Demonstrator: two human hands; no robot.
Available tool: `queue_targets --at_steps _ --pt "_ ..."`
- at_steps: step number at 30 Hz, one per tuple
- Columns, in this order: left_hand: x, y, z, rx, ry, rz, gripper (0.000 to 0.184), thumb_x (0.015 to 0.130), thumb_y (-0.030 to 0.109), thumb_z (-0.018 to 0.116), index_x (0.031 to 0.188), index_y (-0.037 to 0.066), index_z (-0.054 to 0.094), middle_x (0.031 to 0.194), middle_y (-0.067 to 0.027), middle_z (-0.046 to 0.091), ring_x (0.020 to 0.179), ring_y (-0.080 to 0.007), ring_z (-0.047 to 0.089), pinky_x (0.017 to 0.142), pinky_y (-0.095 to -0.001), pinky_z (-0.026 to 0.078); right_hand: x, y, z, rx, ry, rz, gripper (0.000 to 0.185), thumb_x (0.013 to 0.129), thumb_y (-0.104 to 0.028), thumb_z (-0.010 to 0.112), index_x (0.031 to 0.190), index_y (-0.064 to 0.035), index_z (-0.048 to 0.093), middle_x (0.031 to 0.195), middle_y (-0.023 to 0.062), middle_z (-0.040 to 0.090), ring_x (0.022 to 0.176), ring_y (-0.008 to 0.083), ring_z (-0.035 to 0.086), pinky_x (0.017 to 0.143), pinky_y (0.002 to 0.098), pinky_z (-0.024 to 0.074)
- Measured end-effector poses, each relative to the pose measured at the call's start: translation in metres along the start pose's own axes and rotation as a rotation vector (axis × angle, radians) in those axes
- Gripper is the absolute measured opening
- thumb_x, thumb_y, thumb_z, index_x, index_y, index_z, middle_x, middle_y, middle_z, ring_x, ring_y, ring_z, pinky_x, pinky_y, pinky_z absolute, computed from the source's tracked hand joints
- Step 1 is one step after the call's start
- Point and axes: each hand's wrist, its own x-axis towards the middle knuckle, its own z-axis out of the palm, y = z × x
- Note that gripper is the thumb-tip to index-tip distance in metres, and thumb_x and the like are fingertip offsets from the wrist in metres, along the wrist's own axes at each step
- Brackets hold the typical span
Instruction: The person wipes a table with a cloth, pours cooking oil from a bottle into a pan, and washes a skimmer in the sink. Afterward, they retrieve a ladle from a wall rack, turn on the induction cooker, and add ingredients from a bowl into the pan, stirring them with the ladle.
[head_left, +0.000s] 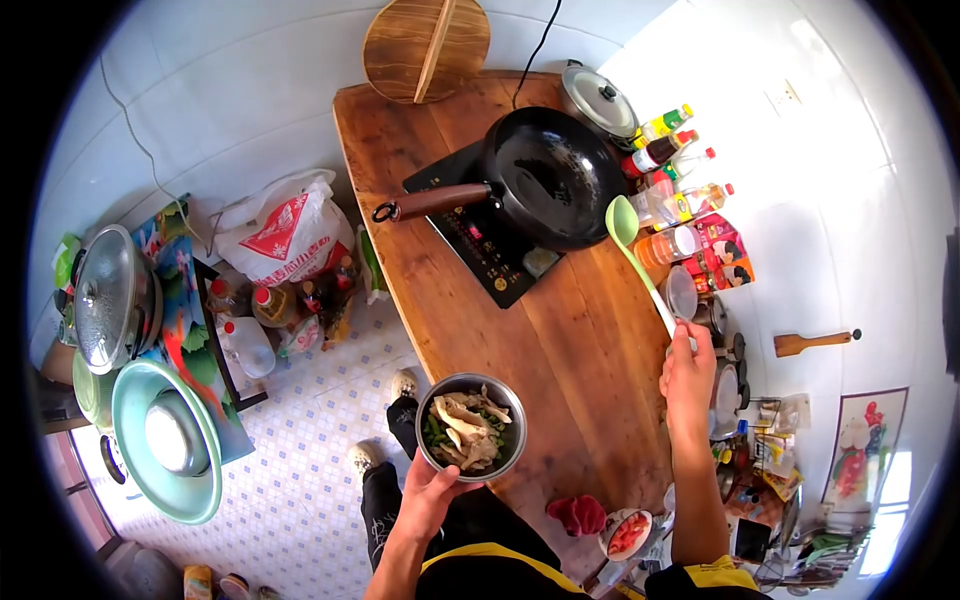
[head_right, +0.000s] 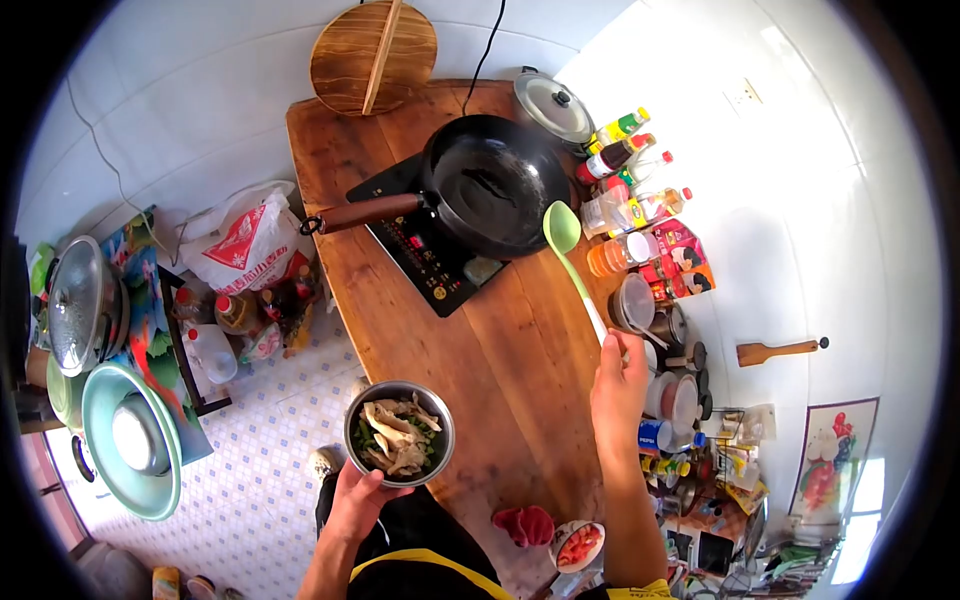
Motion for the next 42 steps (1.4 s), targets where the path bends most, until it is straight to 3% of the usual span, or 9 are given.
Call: queue_targets --at_steps 4,8,10,17,25,27,30,35,42 --pt "0.002 -0.009 -0.005 -0.033 -0.015 0.067 0.07 0.084 0.018 0.067 0.142 0.005 0.03 0.135 -0.0121 0.046 0.125 -0.0259 0.045 0.103 -0.0435 0.039 -0.001 0.001 -0.003 -0.006 -0.027 0.006 0.019 0.097 -0.025 0.051 0.101 -0.0062 0.056 0.058 -0.0066 0.038 0.045 0.0016 0.031 0.04 0.0209 0.0233" --pt "0.006 -0.012 -0.012 0.077 -0.007 0.174 0.071 0.084 0.017 0.067 0.142 0.004 0.029 0.137 -0.0112 0.044 0.127 -0.0254 0.043 0.105 -0.0424 0.035 0.015 0.015 -0.004 -0.151 -0.004 -0.156 0.022 0.097 -0.024 0.052 0.104 -0.0035 0.056 0.065 -0.0037 0.045 0.053 0.0036 0.037 0.047 0.0222 0.0303" --pt "0.004 -0.004 -0.005 0.013 0.021 0.184 0.07 0.081 0.026 0.07 0.137 0.001 0.036 0.133 -0.0121 0.049 0.126 -0.0262 0.045 0.106 -0.0442 0.035 0.018 0.008 -0.001 -0.181 -0.033 -0.157 0.024 0.096 -0.024 0.052 0.105 -0.0015 0.056 0.072 -0.0017 0.049 0.06 0.0053 0.041 0.053 0.0236 0.0336" --pt "0.002 -0.008 -0.017 0.008 -0.041 0.143 0.069 0.085 0.019 0.066 0.141 0.0 0.031 0.139 -0.0102 0.044 0.129 -0.0215 0.041 0.11 -0.0367 0.027 0.019 0.005 -0.003 -0.242 -0.005 -0.212 0.023 0.096 -0.023 0.052 0.104 -0.0017 0.056 0.068 -0.0034 0.046 0.057 0.0044 0.038 0.05 0.0227 0.0307" --pt "-0.011 0.002 -0.009 0.001 -0.111 0.155 0.071 0.085 0.02 0.068 0.142 0.0 0.03 0.138 -0.0095 0.044 0.128 -0.021 0.041 0.109 -0.036 0.029 0.0 -0.015 -0.002 -0.017 -0.039 -0.05 0.02 0.097 -0.026 0.051 0.103 -0.0072 0.055 0.059 -0.0073 0.037 0.044 0.0014 0.03 0.038 0.0214 0.0216" --pt "-0.017 0.009 -0.002 0.022 0.002 0.118 0.066 0.082 0.022 0.068 0.136 0.0 0.036 0.131 -0.0126 0.051 0.122 -0.0248 0.048 0.103 -0.0413 0.039 0.005 -0.017 0.005 0.0 -0.043 -0.048 0.02 0.097 -0.026 0.051 0.104 -0.0081 0.055 0.057 -0.0074 0.036 0.042 0.0015 0.029 0.037 0.0213 0.0211" --pt "-0.012 0.007 -0.01 0.043 0.002 0.158 0.066 0.082 0.022 0.068 0.136 0.001 0.036 0.129 -0.0123 0.051 0.12 -0.0252 0.05 0.101 -0.0419 0.041 0.018 -0.019 0.015 0.034 -0.062 -0.023 0.019 0.097 -0.027 0.051 0.105 -0.0094 0.054 0.054 -0.0074 0.034 0.04 0.0021 0.028 0.036 0.0212 0.0205" --pt "-0.003 0.011 -0.016 0.011 -0.003 0.186 0.066 0.081 0.017 0.068 0.136 0.001 0.037 0.132 -0.0122 0.05 0.121 -0.0257 0.05 0.102 -0.0412 0.04 0.039 -0.012 0.027 0.051 -0.086 0.028 0.019 0.097 -0.028 0.051 0.104 -0.0101 0.053 0.051 -0.0072 0.033 0.038 0.003 0.027 0.034 0.0218 0.0199" --pt "0.008 0.017 -0.009 0.092 -0.03 0.095 0.067 0.081 0.01 0.066 0.14 0.0 0.034 0.133 -0.0074 0.05 0.122 -0.0178 0.046 0.106 -0.0349 0.035 0.057 -0.01 0.038 0.02 -0.122 0.013 0.019 0.096 -0.029 0.053 0.101 -0.0104 0.053 0.054 -0.0063 0.035 0.04 0.0019 0.029 0.035 0.0198 0.0211"
